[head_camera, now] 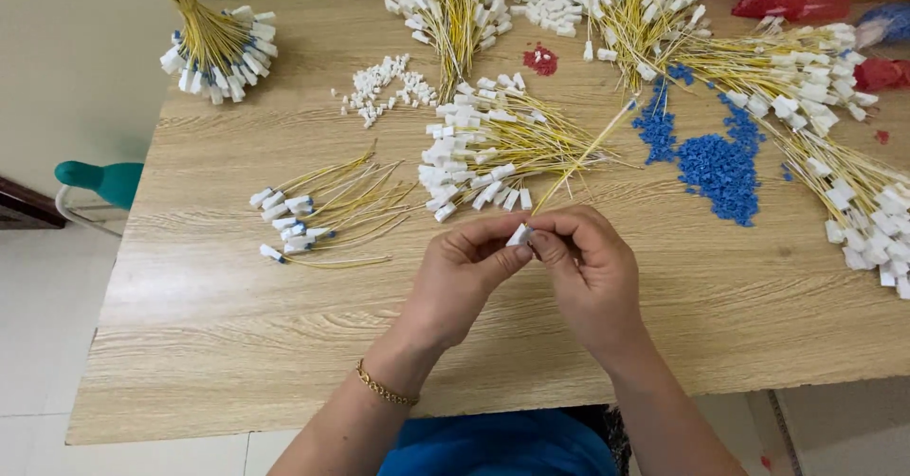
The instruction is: Manually assemble electrical wiring harnesses by inserting pins into connectors.
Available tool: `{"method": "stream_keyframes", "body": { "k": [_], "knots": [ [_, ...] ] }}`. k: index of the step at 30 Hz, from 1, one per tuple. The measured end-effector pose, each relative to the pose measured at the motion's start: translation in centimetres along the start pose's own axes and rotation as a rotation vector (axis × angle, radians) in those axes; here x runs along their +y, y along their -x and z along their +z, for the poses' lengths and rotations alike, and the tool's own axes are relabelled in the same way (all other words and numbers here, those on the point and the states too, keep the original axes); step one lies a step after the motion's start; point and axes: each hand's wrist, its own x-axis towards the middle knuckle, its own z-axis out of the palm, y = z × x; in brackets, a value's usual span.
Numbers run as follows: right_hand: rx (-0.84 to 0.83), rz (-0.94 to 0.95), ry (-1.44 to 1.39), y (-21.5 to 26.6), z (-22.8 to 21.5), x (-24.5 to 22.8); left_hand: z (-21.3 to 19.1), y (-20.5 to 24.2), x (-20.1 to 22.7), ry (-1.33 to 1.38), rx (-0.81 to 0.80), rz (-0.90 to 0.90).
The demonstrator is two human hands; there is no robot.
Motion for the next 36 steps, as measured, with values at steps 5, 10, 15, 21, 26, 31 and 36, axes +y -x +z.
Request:
{"method": "stream_keyframes", "body": {
  "k": [5, 10, 15, 21, 26, 31, 36],
  "knots": [
    [0.012, -0.002, 0.066, -0.1, 0.0, -0.8, 1.0, 0.5, 1.0, -0.219, 0.092, -0.056],
    [0.034, -0.007, 0.083, 0.2, -0.1, -0.8, 1.0, 0.9, 0.7, -0.303, 0.091, -0.026],
    [0.008, -0.14, 0.228, 0.3, 0.1, -0.9, 1.3, 0.9, 0.7, -0.396, 0.134, 0.049],
    [0.034, -0.171, 0.153, 1.0, 0.8, 0.0, 1.3, 0.6, 1.3, -0.244, 0.14, -0.042],
    [-0.013, -0.042, 0.111, -0.9, -1.0, 3.2, -1.7, -0.6, 4.5, -0.722, 0.134, 0.17],
    [0.121, 0.313, 0.514, -5.3, -8.3, 10.7, -12.4, -1.6, 9.3, -1.431, 0.371, 0.483],
    [0.073, 0.287, 0.894, -7.4, -13.2, 15.1, -21.8, -1.2, 9.0, -1.796, 0.469, 0.273]
  ]
}}
